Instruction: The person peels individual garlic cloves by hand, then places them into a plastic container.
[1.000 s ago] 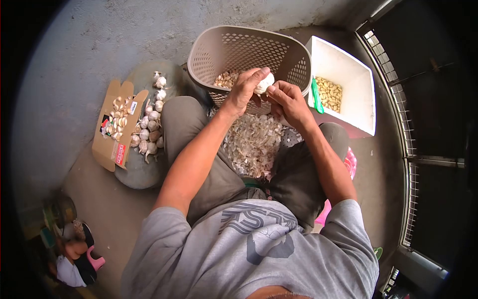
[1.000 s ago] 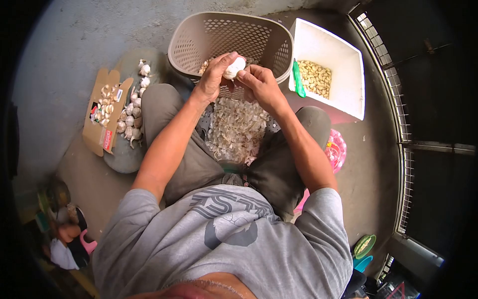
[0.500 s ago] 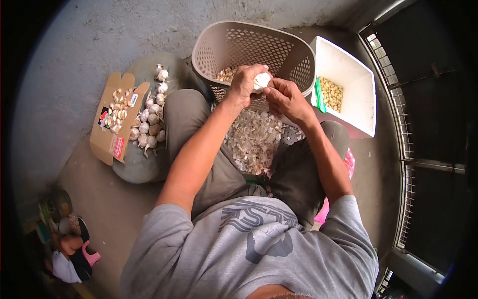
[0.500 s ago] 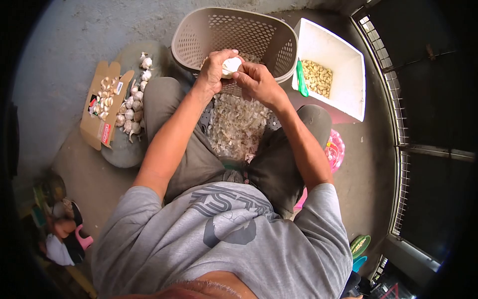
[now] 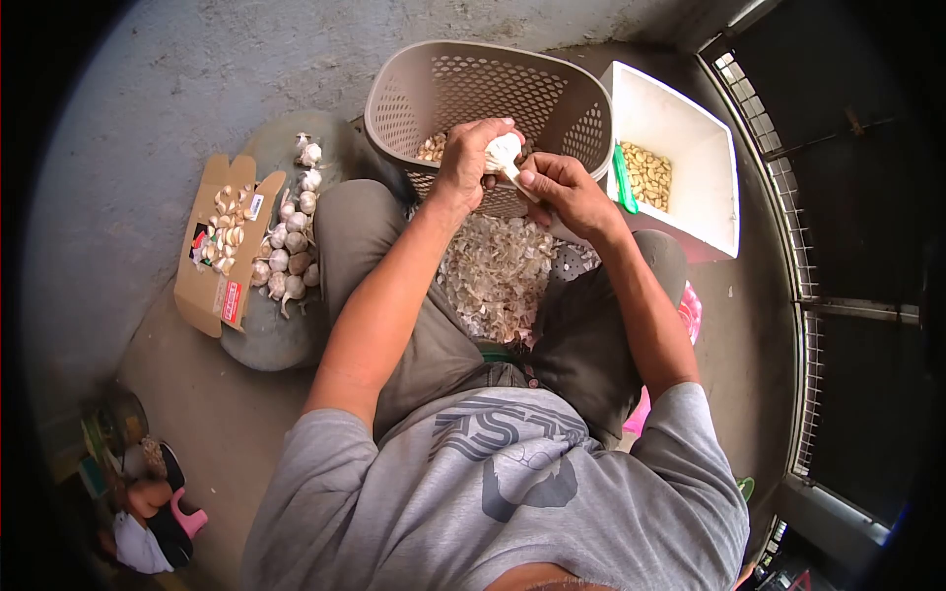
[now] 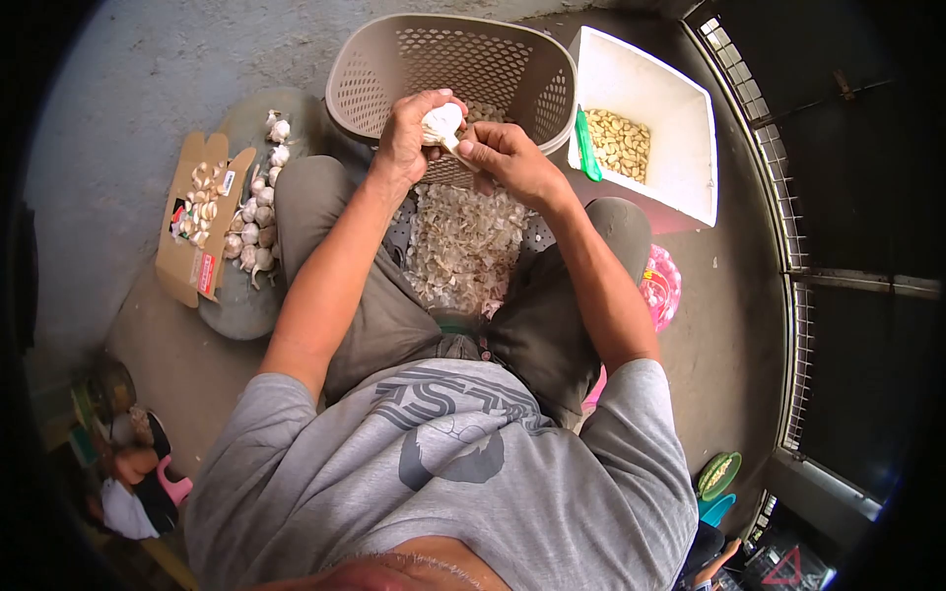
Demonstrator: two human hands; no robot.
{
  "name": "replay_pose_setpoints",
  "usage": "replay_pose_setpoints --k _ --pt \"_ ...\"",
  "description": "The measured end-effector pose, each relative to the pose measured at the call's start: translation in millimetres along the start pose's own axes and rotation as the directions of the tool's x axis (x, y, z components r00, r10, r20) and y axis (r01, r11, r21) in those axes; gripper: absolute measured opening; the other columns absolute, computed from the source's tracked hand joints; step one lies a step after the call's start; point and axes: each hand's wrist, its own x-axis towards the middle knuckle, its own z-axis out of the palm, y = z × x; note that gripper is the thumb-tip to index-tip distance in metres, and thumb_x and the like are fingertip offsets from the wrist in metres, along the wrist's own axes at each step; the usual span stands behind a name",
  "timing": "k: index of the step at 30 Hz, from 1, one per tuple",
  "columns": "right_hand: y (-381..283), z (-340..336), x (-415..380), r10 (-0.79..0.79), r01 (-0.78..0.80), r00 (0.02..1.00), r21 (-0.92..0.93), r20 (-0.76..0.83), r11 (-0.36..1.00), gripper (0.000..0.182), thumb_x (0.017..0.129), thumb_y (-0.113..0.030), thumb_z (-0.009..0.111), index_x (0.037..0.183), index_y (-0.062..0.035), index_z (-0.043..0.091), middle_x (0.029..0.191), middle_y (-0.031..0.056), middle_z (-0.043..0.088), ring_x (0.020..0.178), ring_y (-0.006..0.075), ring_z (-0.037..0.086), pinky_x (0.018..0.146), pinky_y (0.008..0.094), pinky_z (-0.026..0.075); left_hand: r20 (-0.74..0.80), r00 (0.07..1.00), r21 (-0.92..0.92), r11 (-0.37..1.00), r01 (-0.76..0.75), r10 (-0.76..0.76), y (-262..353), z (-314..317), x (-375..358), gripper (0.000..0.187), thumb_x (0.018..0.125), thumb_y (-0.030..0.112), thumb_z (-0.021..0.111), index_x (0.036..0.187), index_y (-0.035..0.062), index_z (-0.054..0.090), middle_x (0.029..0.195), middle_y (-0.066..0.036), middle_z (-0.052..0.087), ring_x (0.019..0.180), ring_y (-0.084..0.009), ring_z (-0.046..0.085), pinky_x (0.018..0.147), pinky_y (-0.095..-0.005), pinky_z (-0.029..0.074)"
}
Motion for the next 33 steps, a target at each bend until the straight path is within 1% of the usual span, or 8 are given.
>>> replay_pose_setpoints --k 4,8,13,15,19,20,24,33 --pt "-6.6 16.5 -5.0 0.003 -0.002 0.999 -0.015 0.052 1.0 0.034 0.107 -0.03 0.059 0.086 -0.005 0.052 0.066 -0.0019 0.045 0.051 0.0074 0.043 0.049 0.0261 0.038 -0.062 0.998 -0.143 0.99 -0.019 0.011 -9.6 1.0 -1.9 0.032 0.089 0.031 0.066 0.085 -0.0002 0.073 0.07 -0.007 0.068 0.055 -0.0122 0.061 0.044 -0.0249 0.042" --pt "8.4 20.1 -2.1 0.065 -0.069 0.997 0.107 0.043 0.992 0.033 0.107 -0.029 0.06 0.086 -0.0039 0.054 0.066 -0.0018 0.048 0.05 0.0077 0.044 0.049 0.0253 0.04 0.016 0.999 0.074 0.997 -0.032 0.031 6.2 -10.8 2.6 0.036 0.091 0.035 0.065 0.088 0.0004 0.073 0.074 -0.007 0.07 0.057 -0.012 0.063 0.047 -0.0244 0.044" --pt "10.8 -8.9 4.6 0.014 -0.01 0.999 -0.111 0.033 0.994 0.031 0.103 -0.03 0.066 0.088 -0.0035 0.062 0.072 -0.0007 0.058 0.06 0.0079 0.056 0.052 0.0236 0.045 0.041 0.997 0.177 0.981 -0.074 0.068 5.2 -4.3 -0.5 0.037 0.092 0.04 0.067 0.092 0.003 0.073 0.074 -0.002 0.067 0.057 -0.0061 0.059 0.045 -0.0204 0.036" --pt "4.6 -5.5 2.5 0.01 -0.015 0.993 -0.034 -0.119 0.999 0.032 0.102 -0.031 0.068 0.086 -0.0031 0.064 0.069 -0.0021 0.057 0.058 0.0075 0.055 0.053 0.0239 0.043 0.06 0.993 0.173 0.979 -0.11 0.101 5.7 3.8 -2.8 0.036 0.092 0.039 0.068 0.092 0.003 0.073 0.073 -0.001 0.066 0.059 -0.006 0.059 0.045 -0.0206 0.038" --pt "10.6 -7.3 6.2 0.041 -0.062 0.993 -0.193 -0.115 0.979 0.035 0.103 -0.034 0.067 0.088 -0.0025 0.066 0.071 -0.0001 0.06 0.06 0.0077 0.057 0.053 0.0234 0.043 0.122 0.968 0.356 0.901 -0.247 0.218 -13.1 10.1 -1.5 0.032 0.092 0.033 0.071 0.09 0.0003 0.071 0.072 0.001 0.064 0.06 -0.0048 0.055 0.053 -0.0202 0.041" --pt "9.3 -3.4 5.7 0.013 -0.036 0.992 -0.185 -0.124 0.982 0.035 0.104 -0.035 0.065 0.087 -0.0047 0.064 0.068 -0.0029 0.055 0.056 0.0059 0.049 0.049 0.0234 0.037 0.105 0.972 0.348 0.908 -0.234 0.211 -13.3 10.6 -1.4 0.03 0.09 0.029 0.072 0.087 -0.0008 0.07 0.073 0.0 0.063 0.061 -0.0065 0.054 0.056 -0.0215 0.042" --pt "19.9 13.0 13.7 0.047 -0.033 0.994 0.146 -0.095 0.989 0.033 0.105 -0.033 0.064 0.083 -0.0092 0.056 0.064 -0.0082 0.04 0.052 0.0039 0.031 0.046 0.0248 0.024 -0.051 0.99 0.119 0.985 -0.122 0.129 -15.8 1.7 6.0 0.025 0.085 0.021 0.073 0.081 -0.0036 0.071 0.076 -0.006 0.068 0.065 -0.0134 0.062 0.061 -0.0267 0.049" --pt "20.0 24.9 6.3 0.062 -0.025 0.99 0.269 -0.128 0.963 0.03 0.106 -0.029 0.061 0.085 -0.0079 0.056 0.063 -0.006 0.044 0.051 0.0049 0.037 0.047 0.024 0.031 -0.061 0.995 0.094 0.993 -0.073 0.079 -13.2 -6.2 6.1 0.025 0.086 0.022 0.073 0.083 -0.0026 0.072 0.073 -0.007 0.068 0.061 -0.0129 0.062 0.057 -0.0256 0.047"
